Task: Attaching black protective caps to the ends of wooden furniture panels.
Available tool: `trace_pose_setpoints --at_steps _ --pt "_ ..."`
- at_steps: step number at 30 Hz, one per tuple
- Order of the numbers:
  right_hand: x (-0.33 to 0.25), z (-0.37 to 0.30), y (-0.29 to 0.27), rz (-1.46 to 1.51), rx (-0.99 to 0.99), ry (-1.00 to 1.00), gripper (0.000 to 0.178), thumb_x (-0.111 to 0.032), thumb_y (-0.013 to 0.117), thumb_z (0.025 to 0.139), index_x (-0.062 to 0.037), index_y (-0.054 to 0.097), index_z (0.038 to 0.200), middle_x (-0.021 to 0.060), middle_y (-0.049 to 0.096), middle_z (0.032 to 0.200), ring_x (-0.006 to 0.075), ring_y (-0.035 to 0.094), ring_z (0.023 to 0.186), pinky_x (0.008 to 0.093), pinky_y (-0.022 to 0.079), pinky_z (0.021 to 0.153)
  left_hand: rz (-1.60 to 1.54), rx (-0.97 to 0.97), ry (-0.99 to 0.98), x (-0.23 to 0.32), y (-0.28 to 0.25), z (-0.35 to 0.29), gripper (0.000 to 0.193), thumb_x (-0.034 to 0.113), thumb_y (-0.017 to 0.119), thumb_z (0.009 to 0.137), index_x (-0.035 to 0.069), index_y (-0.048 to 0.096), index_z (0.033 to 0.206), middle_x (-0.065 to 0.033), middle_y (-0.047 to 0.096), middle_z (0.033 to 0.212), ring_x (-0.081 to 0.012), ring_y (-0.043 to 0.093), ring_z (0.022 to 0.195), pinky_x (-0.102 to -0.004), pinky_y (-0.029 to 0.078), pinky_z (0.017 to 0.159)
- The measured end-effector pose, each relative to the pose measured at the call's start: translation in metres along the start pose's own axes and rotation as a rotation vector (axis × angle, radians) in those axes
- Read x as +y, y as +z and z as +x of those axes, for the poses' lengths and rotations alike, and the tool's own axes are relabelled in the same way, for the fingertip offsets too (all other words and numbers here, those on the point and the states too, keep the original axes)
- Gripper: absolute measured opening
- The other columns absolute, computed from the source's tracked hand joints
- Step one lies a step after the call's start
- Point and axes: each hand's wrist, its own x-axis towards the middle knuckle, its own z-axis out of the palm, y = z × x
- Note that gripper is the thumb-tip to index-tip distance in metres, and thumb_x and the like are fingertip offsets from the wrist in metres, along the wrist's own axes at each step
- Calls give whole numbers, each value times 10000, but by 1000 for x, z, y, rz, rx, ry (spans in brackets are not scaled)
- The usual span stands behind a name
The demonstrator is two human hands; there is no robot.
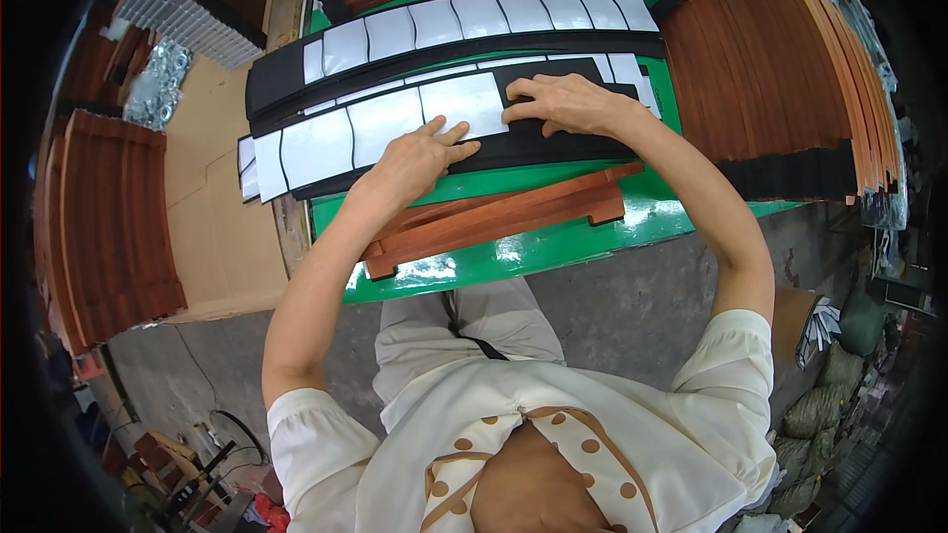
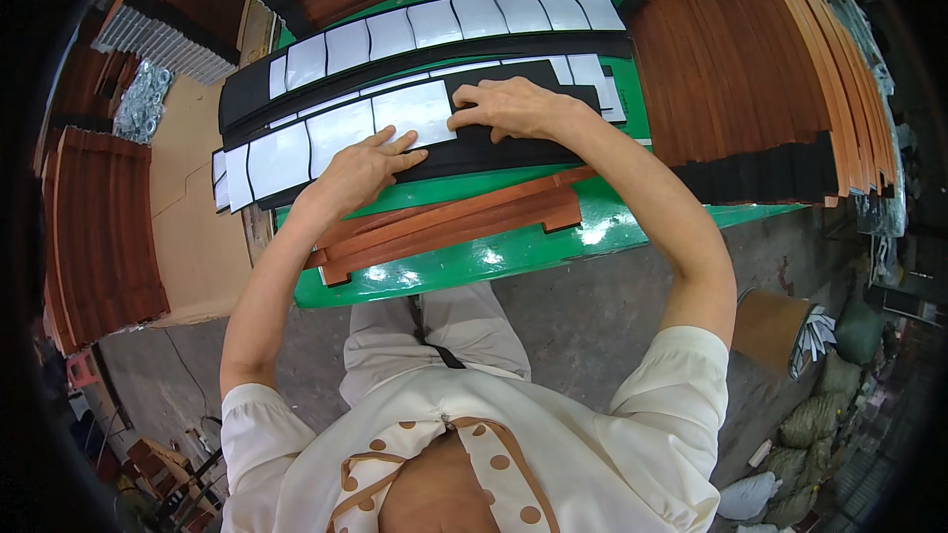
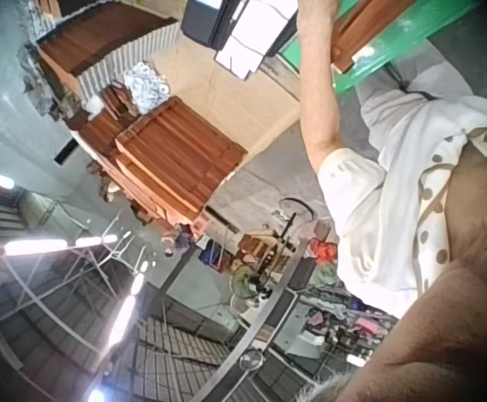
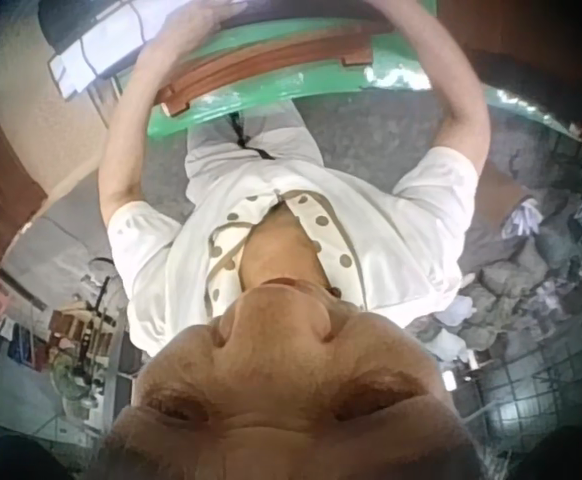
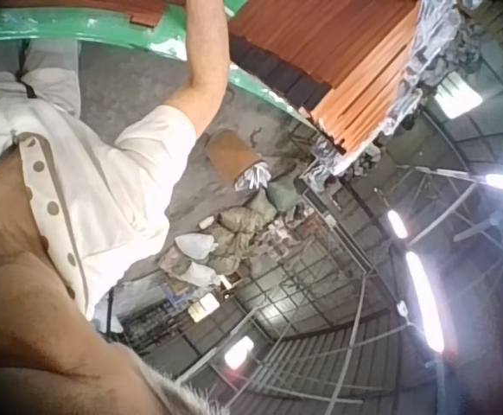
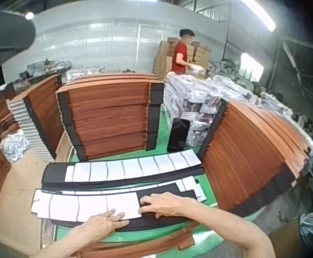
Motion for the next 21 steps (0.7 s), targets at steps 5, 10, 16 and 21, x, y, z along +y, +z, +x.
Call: trace_pose_setpoints --at_steps 5,10,16,21 --pt "6 22 4 -249 -97 -183 326 -28 638 666 -114 539 964 123 480 988 247 589 827 357 503 672 37 66 85 -11 17 4 502 80 526 810 265 509 1276 -78 433 1384 -388 430 1232 -444 436 969" --pt "-14 9 -9 -50 -193 85 147 -67 553 751 -119 568 887 118 483 918 252 596 677 377 481 633 -1 89 132 3 30 29 390 161 526 845 280 547 1216 -50 480 1299 -331 469 1192 -444 509 836" --pt "-32 23 -14 -54 -324 288 360 61 691 553 -75 536 848 137 472 954 328 572 865 413 488 712 -40 59 12 14 20 14 367 176 508 877 287 559 1223 -35 468 1293 -275 446 1197 -444 501 844" --pt "-12 14 3 -146 -181 123 421 41 729 450 -65 478 771 156 458 904 382 531 813 454 448 673 -120 80 -36 10 36 27 344 182 497 881 287 573 1200 -35 489 1280 -289 467 1190 -463 482 873"
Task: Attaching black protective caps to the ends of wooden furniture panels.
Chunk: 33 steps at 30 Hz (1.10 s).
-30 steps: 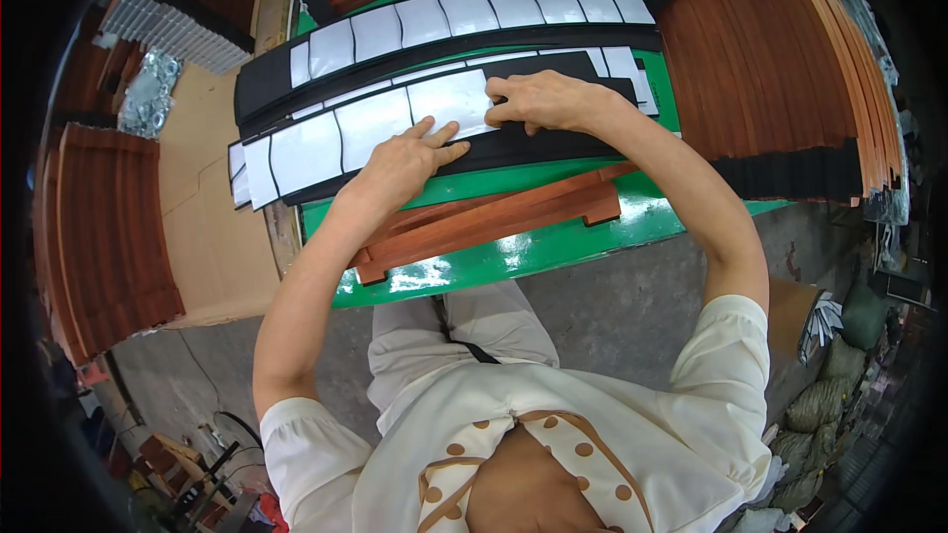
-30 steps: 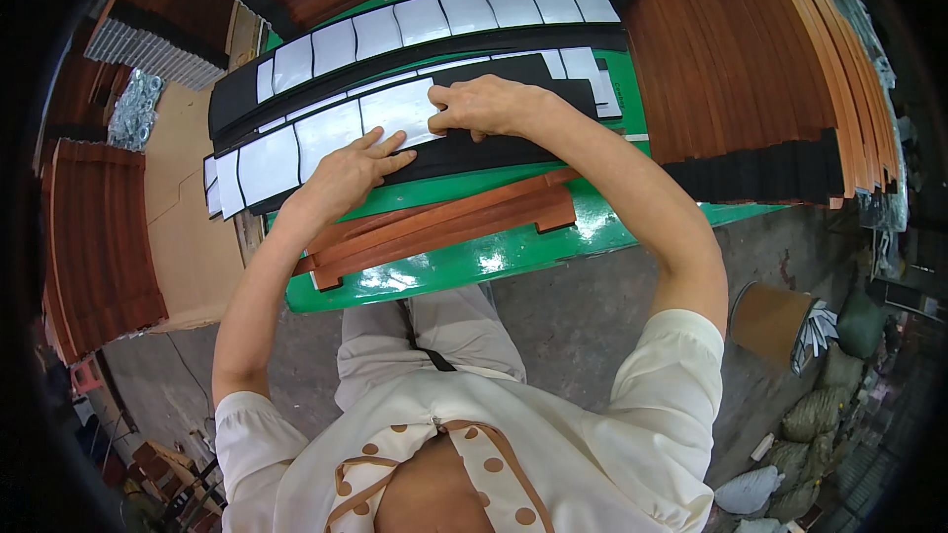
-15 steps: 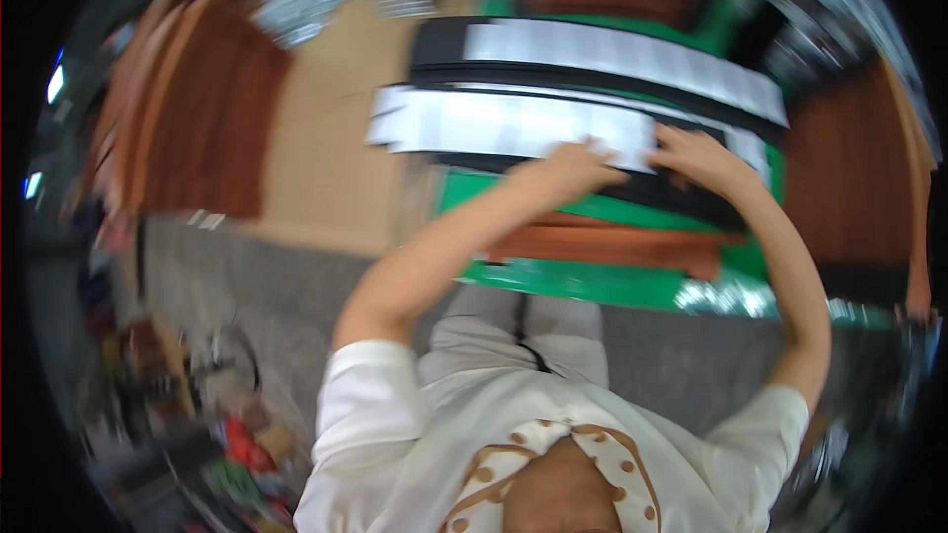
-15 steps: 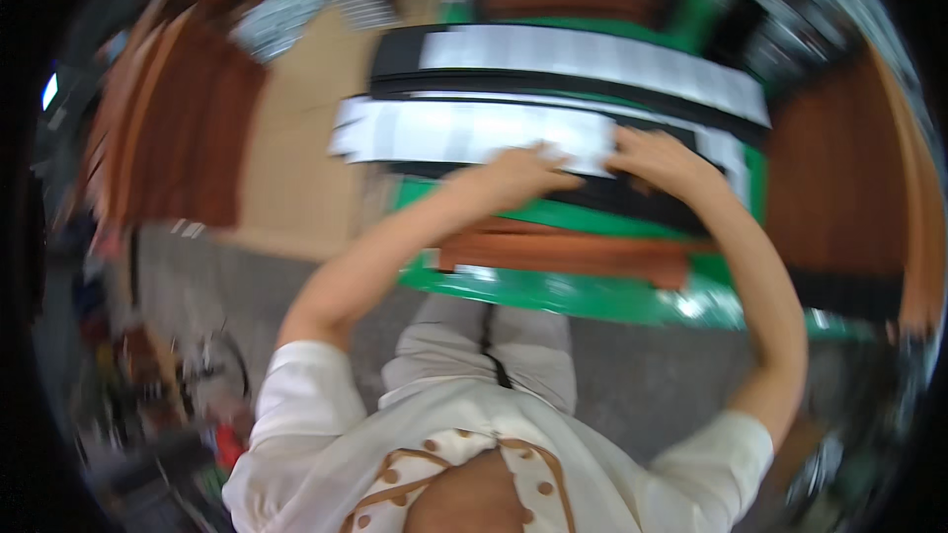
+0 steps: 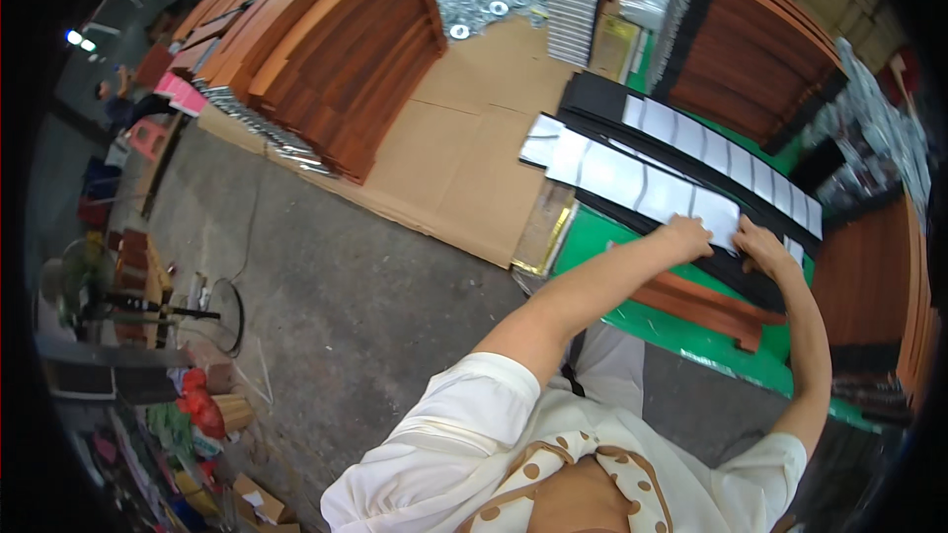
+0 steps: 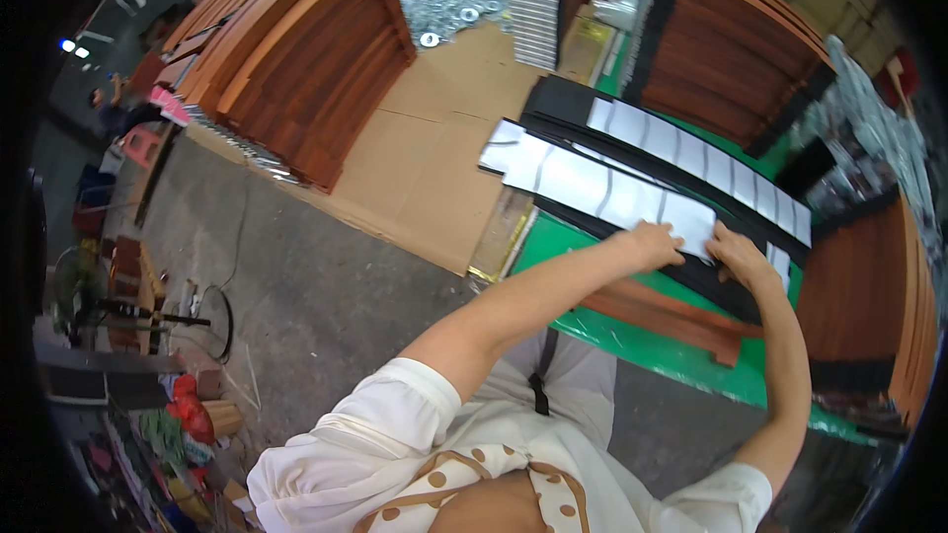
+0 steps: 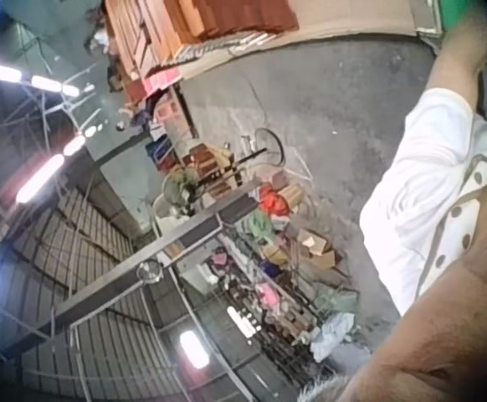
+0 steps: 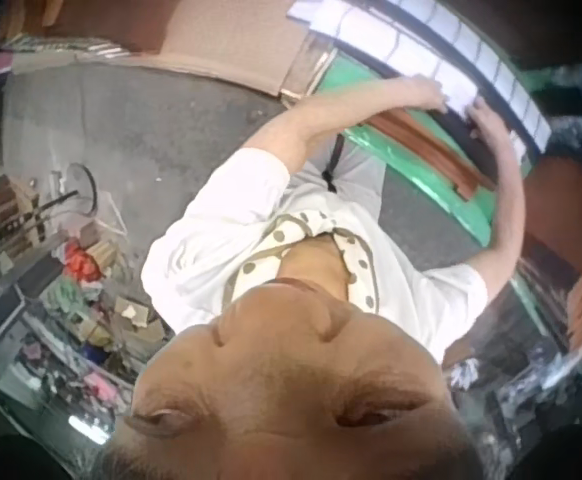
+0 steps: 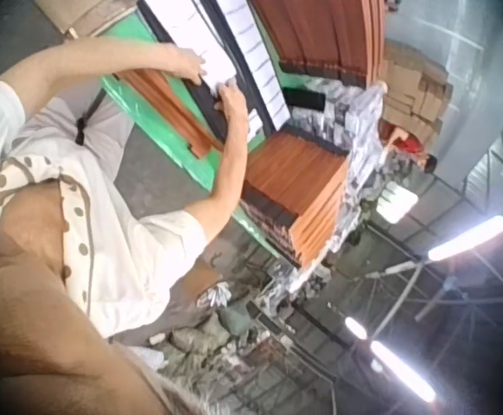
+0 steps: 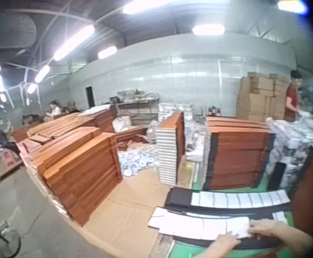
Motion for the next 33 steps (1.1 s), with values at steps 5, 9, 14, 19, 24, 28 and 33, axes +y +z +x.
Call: trace_pose_setpoints --at_steps 5,9,14,19,24,28,33 --pt "9 14 7 -44 63 -108 446 30 729 461 -74 512 836 132 475 890 357 517 849 453 429 705 118 13 90 -24 2 -1 486 78 527 826 279 516 1268 -46 497 1306 -332 475 1196 -424 455 941" --pt "-13 3 0 327 151 186 697 -76 773 596 -90 450 1214 83 561 1047 249 551 901 365 457 794 168 -60 74 -22 -18 -22 700 -48 577 724 282 453 1329 -26 353 1441 -327 380 1285 -396 404 1019" --pt "-11 -10 8 343 186 339 589 -220 778 640 -121 459 1125 37 583 1035 231 576 886 373 466 770 148 -123 64 -10 -29 -20 714 -66 545 738 290 432 1347 14 319 1461 -279 353 1308 -375 382 1048" --pt "-5 -16 14 569 278 328 455 -124 744 646 -104 451 995 3 529 908 175 516 834 313 433 788 181 -134 42 -4 -31 -24 677 -42 546 763 276 431 1350 20 304 1466 -270 337 1317 -372 378 1058" --pt "15 -18 31 958 333 236 383 -121 728 679 -109 501 988 9 572 888 136 519 860 289 435 825 196 -131 38 -2 -30 -25 665 -24 574 762 260 436 1347 22 309 1463 -271 333 1319 -375 389 1051" --pt "7 -18 26 760 326 247 299 -118 707 730 -72 594 1003 14 575 968 142 518 864 290 427 829 194 -117 21 -3 -31 -28 644 5 603 765 257 450 1337 19 320 1457 -273 337 1317 -391 392 1049" --pt "13 -16 32 430 374 111 328 -139 695 753 -86 603 1063 23 528 1108 187 533 903 341 455 794 158 -89 16 -2 -32 -27 644 2 608 761 260 458 1331 17 331 1452 -275 338 1316 -406 392 1047"
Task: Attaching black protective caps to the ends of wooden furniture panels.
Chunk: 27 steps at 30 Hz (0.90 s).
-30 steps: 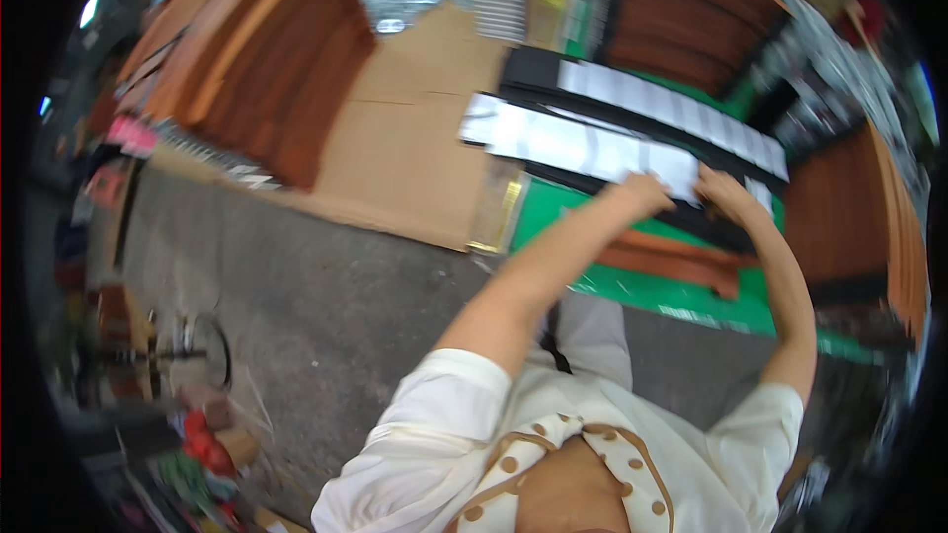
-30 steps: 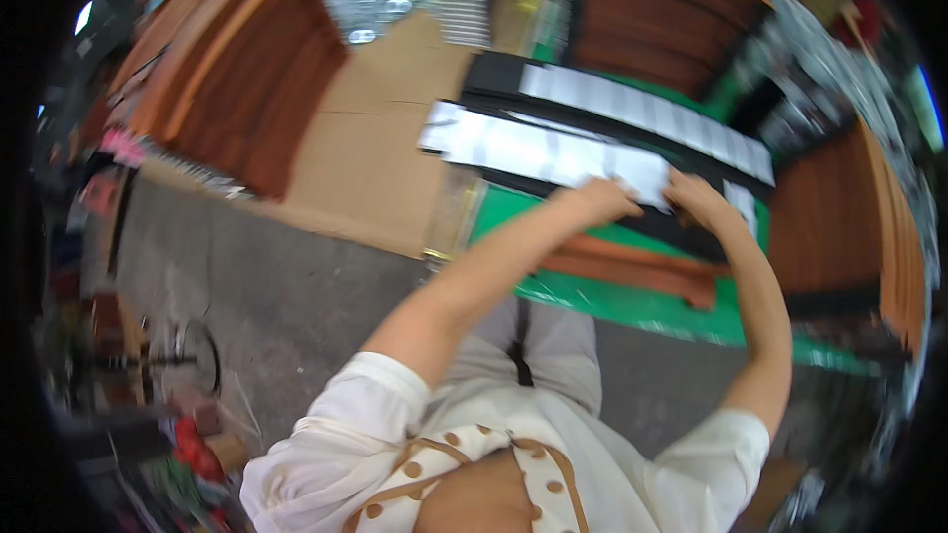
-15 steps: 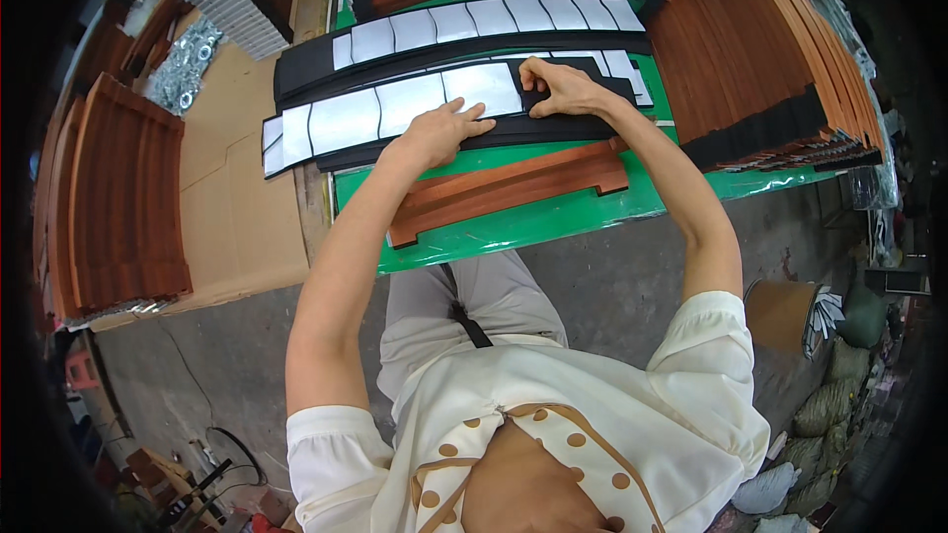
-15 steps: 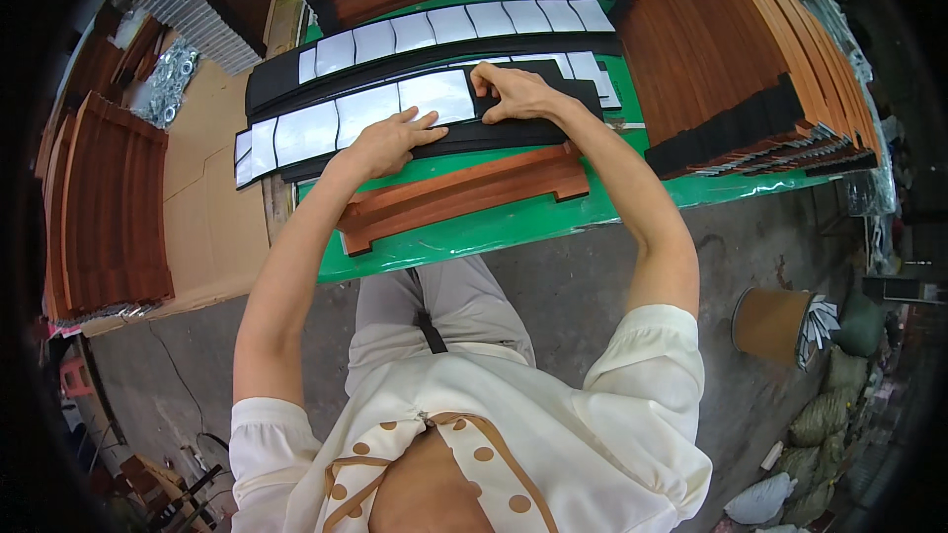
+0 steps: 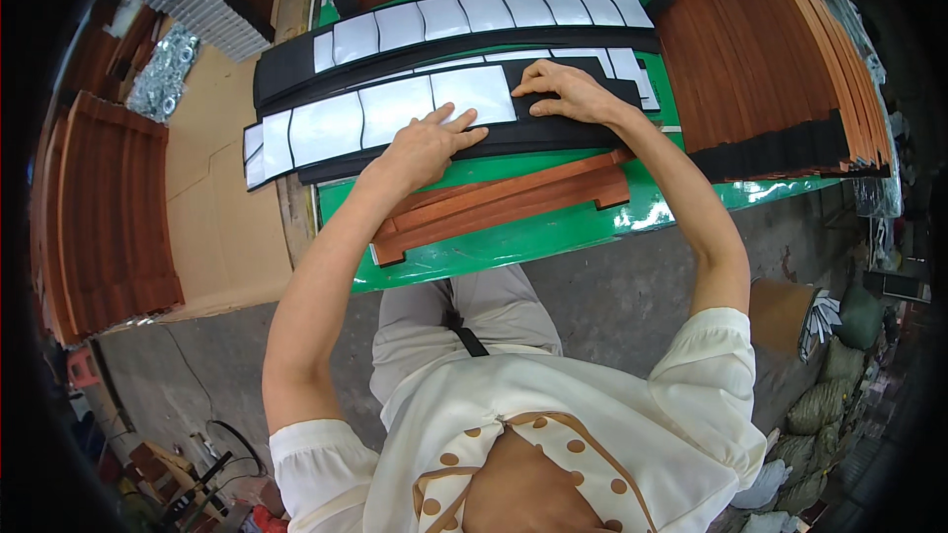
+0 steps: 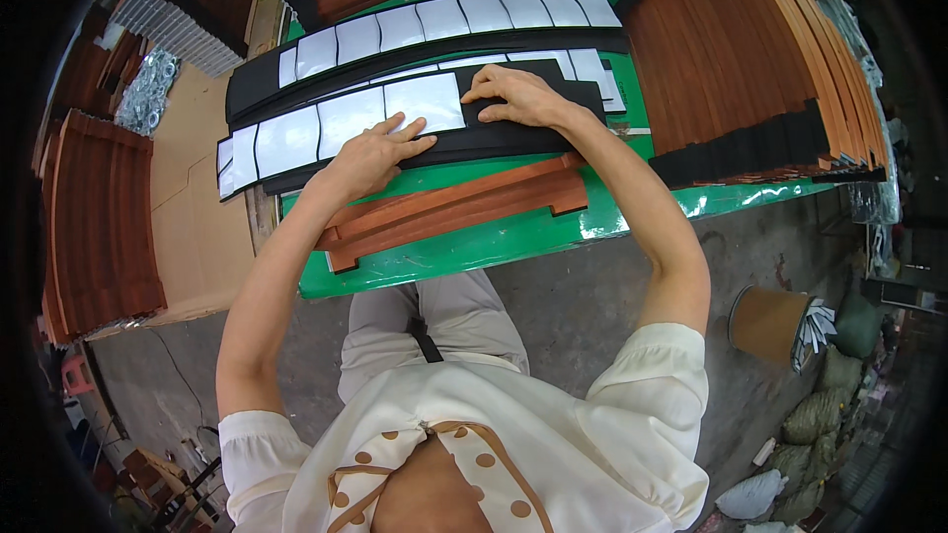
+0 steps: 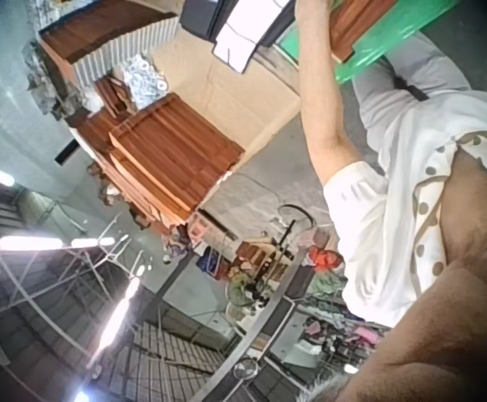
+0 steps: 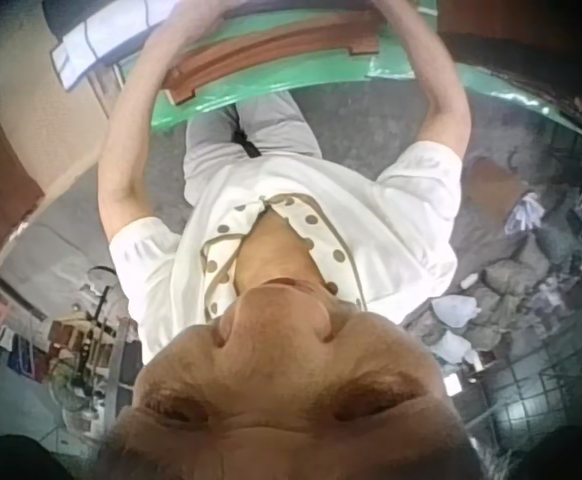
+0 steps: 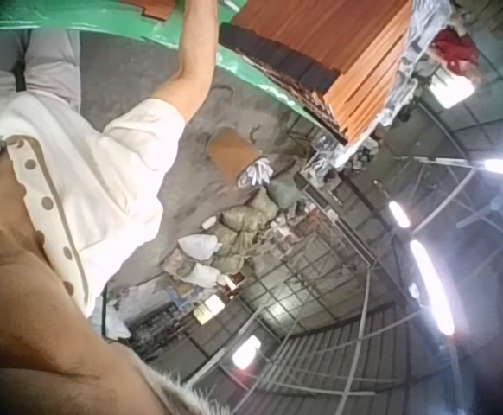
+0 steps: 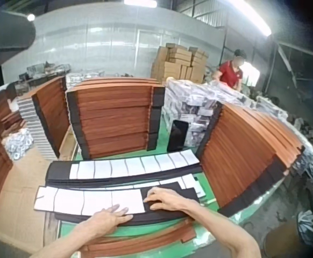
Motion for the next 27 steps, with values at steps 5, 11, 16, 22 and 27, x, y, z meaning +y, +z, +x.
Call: trace_pose_setpoints --at_steps 5,11,16,22,27 --pt "-9 6 -9 93 -119 142 275 -185 704 750 -109 613 998 23 530 1099 182 516 932 309 440 840 -6 -29 12 -4 0 0 635 -8 585 767 261 463 1328 21 327 1455 -277 329 1323 -409 392 1042" --pt "26 -3 -9 734 -23 290 194 -156 687 783 -82 586 931 -5 553 932 130 530 823 253 435 795 5 -51 17 0 -7 4 639 13 596 763 265 456 1333 21 329 1453 -274 317 1329 -410 385 1049" --pt "9 -21 -12 1341 214 317 179 -206 626 873 -73 587 987 14 544 955 117 543 918 318 484 873 -232 -11 125 -11 -10 6 626 56 613 768 197 434 1350 -81 388 1413 -290 349 1310 -402 368 1056" --pt "-91 -40 -20 975 222 289 138 -147 626 862 -50 605 958 -37 521 924 55 468 819 210 400 744 -686 614 -65 25 -61 -24 240 119 632 820 28 638 1042 -99 622 971 -215 600 917 -334 475 800" --pt "-138 -52 -16 640 199 24 124 -98 665 814 -13 593 867 -1 530 973 109 484 901 266 408 791 -846 660 14 76 -66 -61 156 68 701 756 -13 658 883 -76 633 837 -143 615 708 -251 503 646"
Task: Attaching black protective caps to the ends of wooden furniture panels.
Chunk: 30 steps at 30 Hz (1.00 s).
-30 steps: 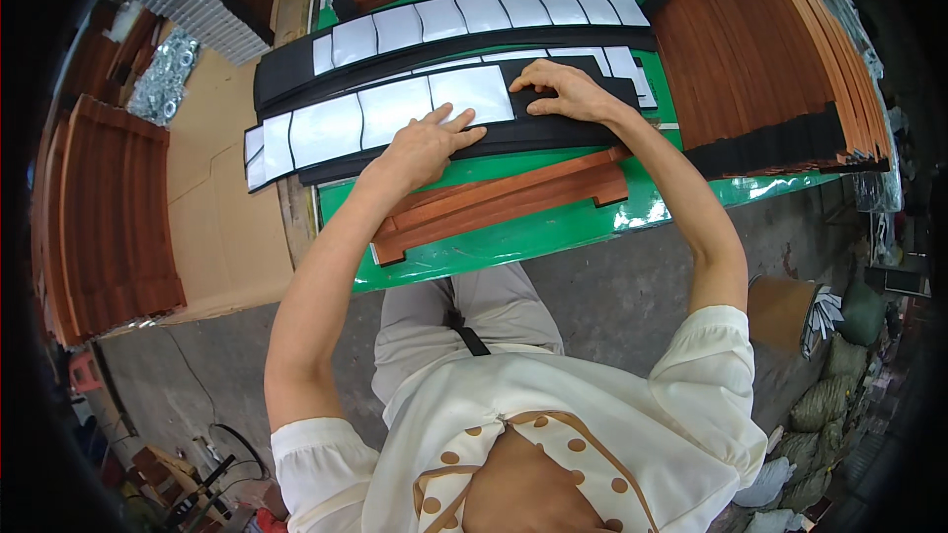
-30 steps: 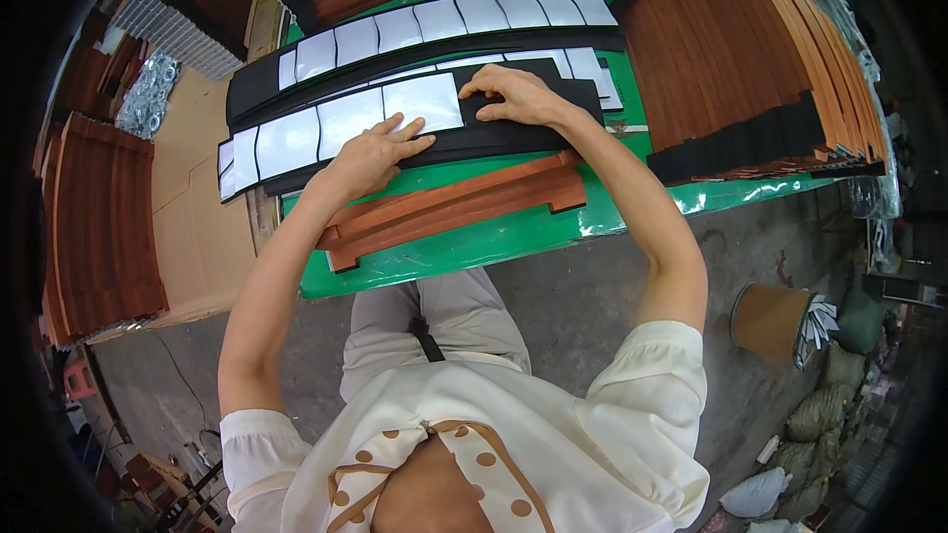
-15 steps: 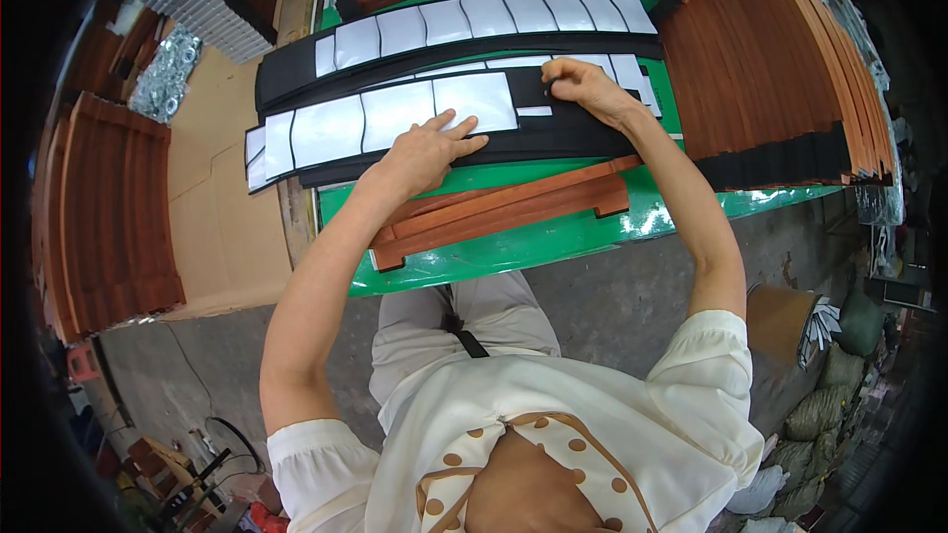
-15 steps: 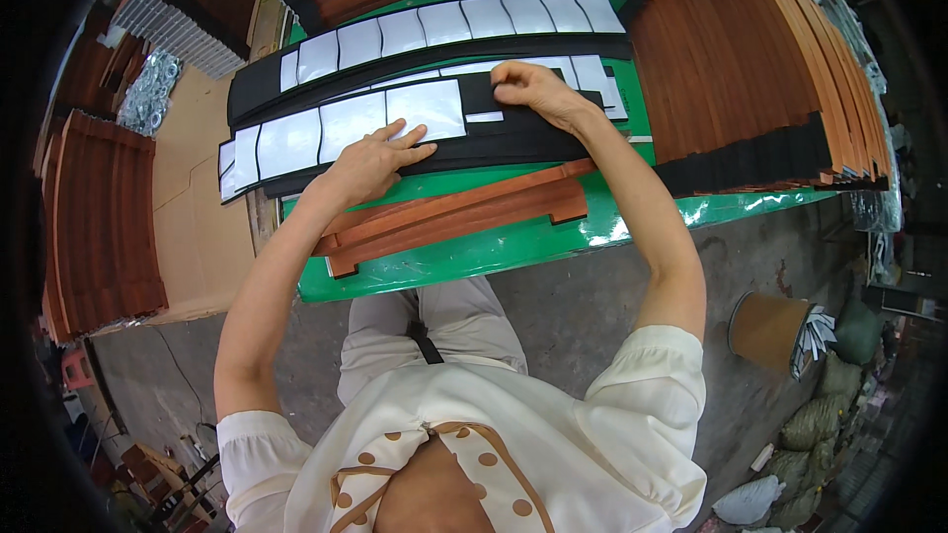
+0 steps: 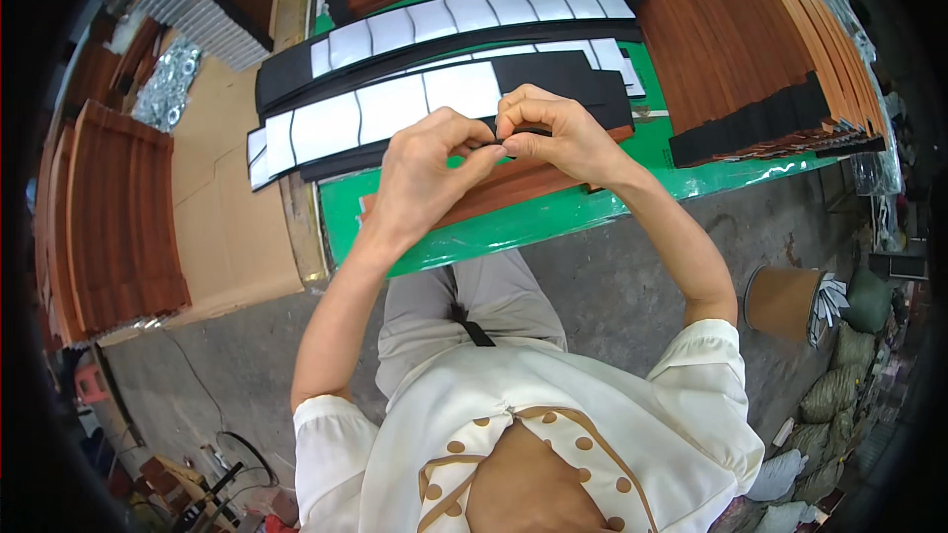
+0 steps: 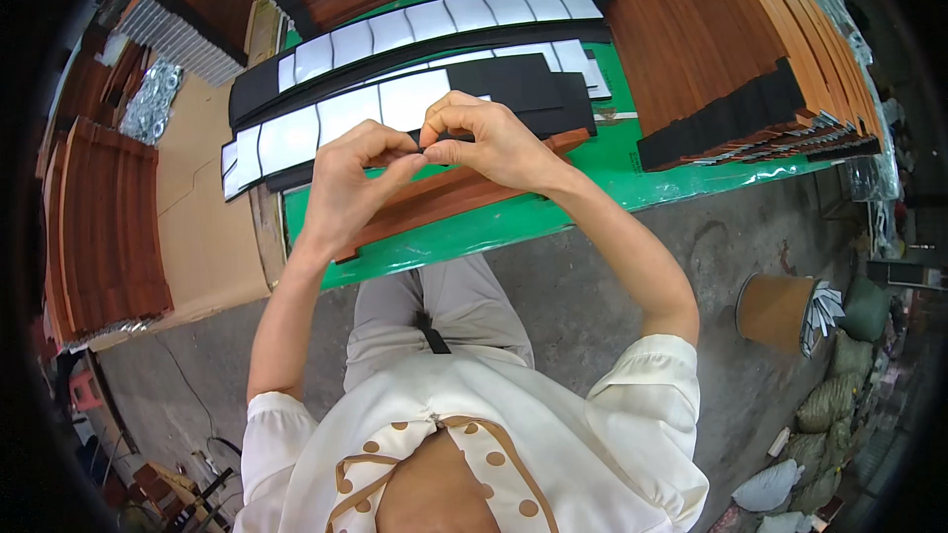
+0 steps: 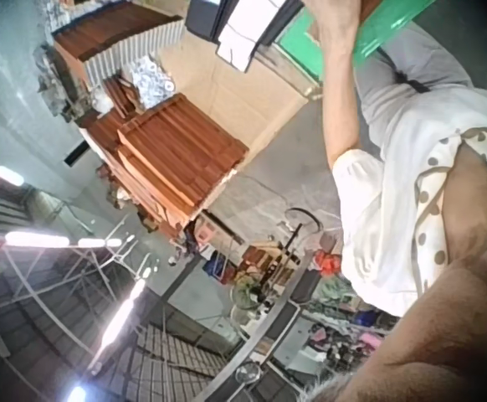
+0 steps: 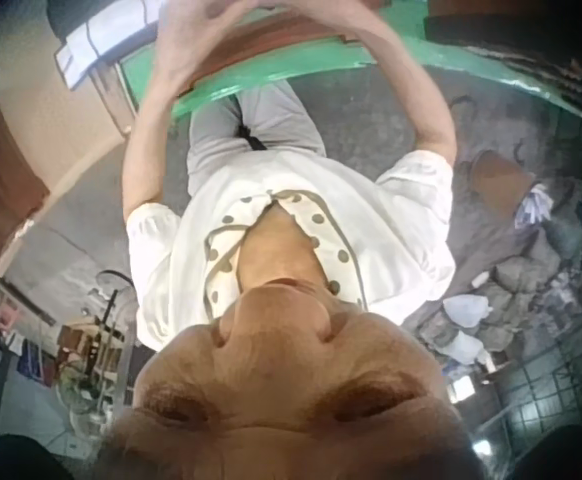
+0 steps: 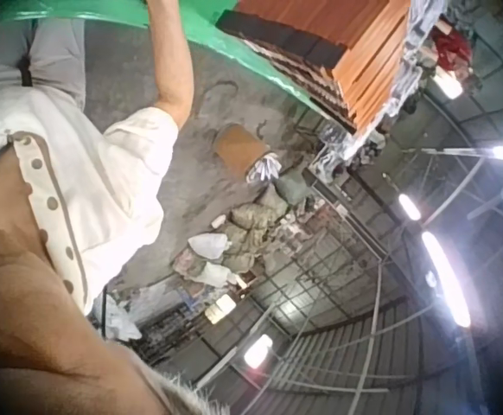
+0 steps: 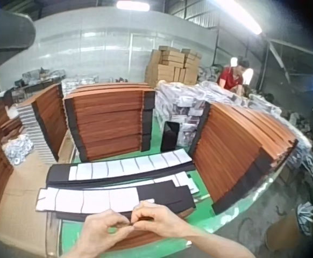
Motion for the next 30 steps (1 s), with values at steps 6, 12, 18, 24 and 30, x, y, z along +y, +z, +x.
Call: trace_pose_setpoints --at_steps 6,12,18,24,30 --pt "-9 -9 25 -42 -76 -71 204 -74 682 772 -26 636 965 36 570 1014 151 532 905 279 446 772 19 28 -134 9 -8 -43 95 50 672 791 -22 647 848 -40 592 739 -83 549 637 -218 451 575" --pt "-25 -25 85 43 359 -170 352 -70 740 683 -50 656 1025 37 611 967 195 568 835 315 490 704 -328 317 -400 -1 -5 -95 81 77 636 850 -3 623 857 44 529 702 -25 455 591 -173 336 511" --pt "-23 -29 118 -707 311 -532 322 -86 756 555 -87 659 863 19 591 829 210 558 747 317 481 615 -724 490 -568 -16 6 -134 89 95 649 837 11 622 849 15 547 662 -49 459 548 -196 355 498" --pt "-16 -23 135 -661 229 -525 305 -53 738 567 -56 641 855 45 586 818 229 559 747 324 489 599 -782 524 -632 -20 0 -157 101 84 638 848 -10 618 878 10 547 658 -42 462 560 -192 354 504" --pt "-18 2 126 -602 177 -422 295 -44 737 619 -43 650 901 52 596 824 221 558 759 316 480 626 -437 771 -523 -33 -28 -158 186 23 571 857 -39 602 1030 -68 604 885 -99 555 681 -227 456 590"
